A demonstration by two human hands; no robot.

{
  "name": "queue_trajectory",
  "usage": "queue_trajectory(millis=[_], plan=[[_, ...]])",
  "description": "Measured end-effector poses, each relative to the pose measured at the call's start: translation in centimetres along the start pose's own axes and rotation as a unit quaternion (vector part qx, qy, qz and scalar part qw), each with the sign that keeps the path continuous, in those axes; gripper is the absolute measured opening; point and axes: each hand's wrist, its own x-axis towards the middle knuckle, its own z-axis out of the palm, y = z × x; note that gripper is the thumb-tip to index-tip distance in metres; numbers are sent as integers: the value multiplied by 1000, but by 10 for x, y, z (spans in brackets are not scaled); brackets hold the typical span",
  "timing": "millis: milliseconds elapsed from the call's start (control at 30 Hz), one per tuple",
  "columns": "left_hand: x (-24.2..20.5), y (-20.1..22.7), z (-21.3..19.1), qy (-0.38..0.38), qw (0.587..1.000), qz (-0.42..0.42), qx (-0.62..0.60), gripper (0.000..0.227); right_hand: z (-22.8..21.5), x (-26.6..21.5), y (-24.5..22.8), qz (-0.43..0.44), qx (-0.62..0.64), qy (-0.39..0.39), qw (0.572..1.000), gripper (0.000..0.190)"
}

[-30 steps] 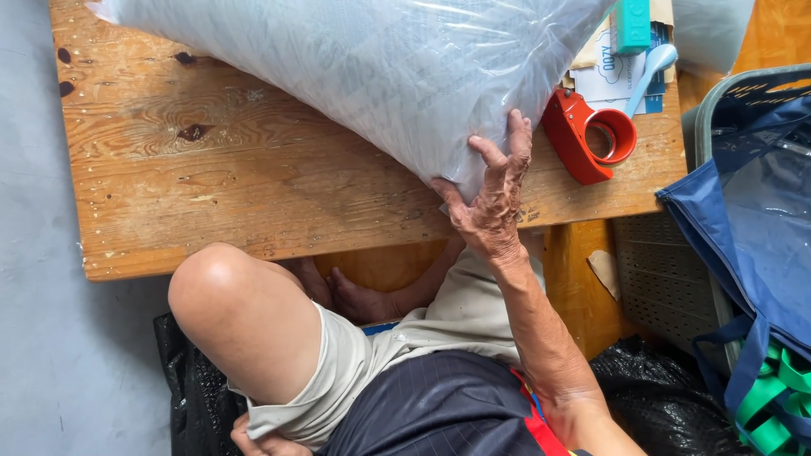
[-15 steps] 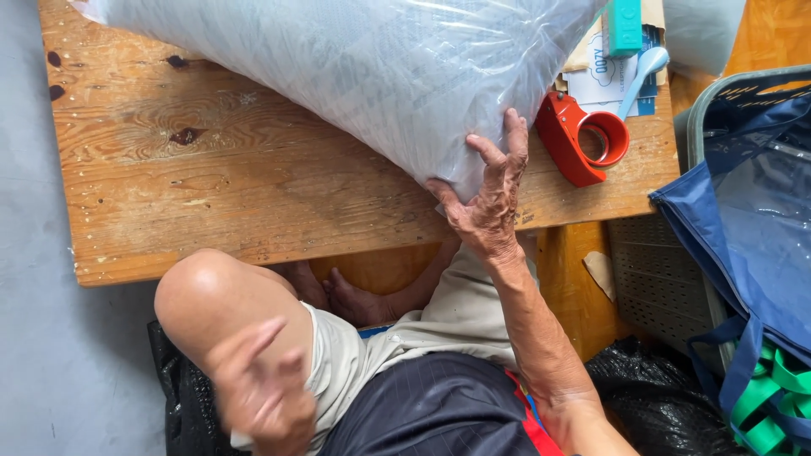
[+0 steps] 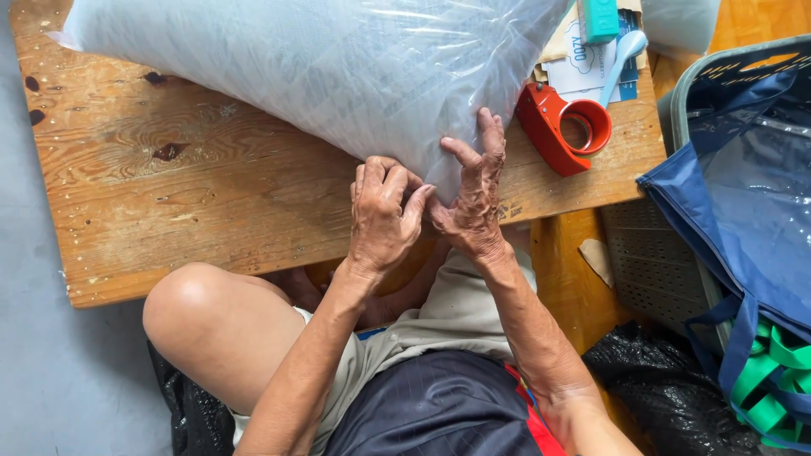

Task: Sealing a plastic-wrapped cushion by folding the wrap and applying tape with a dispenser and smoothing tool.

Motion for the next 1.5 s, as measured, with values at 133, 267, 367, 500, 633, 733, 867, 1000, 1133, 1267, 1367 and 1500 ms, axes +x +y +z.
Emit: queue_trajectory(millis=[133,267,367,500,633,733,867,1000,1133,1267,1367,1500], plan=[[2,-5,-9,-37,998,21,35,22,-11,-1,-7,11,4,-32,999,85],[4,-8,-11,-85,994,-32,-62,20,-25,4,-1,38,126,-68,989,75],[5,-12,-14,-84,982,-80,-149,17,-20,9,-1,46,136,-44,989,55],[2,-16,-19,-84,968,-135,-192,22,-4,5,-1,44,105,1,993,53],[-1,-22,-17,-90,964,-147,-205,26,-11,1,-3,44,106,-6,993,52],[4,-24,-17,-92,963,-138,-214,26,-25,-10,-2,12,137,28,990,51],[1,-34,-12,-96,966,-112,-212,26,-39,-65,2,134,202,153,958,22],[1,-43,-1,-99,966,-93,-222,25,-37,-127,40,380,253,286,842,8],[15,-35,13,-88,966,-67,-233,26,-41,-147,90,468,299,300,776,20],[18,-26,26,-81,953,-77,-283,23,-49,-141,102,459,444,238,731,18],[15,-28,30,-87,945,-94,-301,21,-52,-136,98,472,462,224,717,13],[14,-29,28,-91,937,-111,-319,21,-51,-141,101,482,447,240,714,11]])
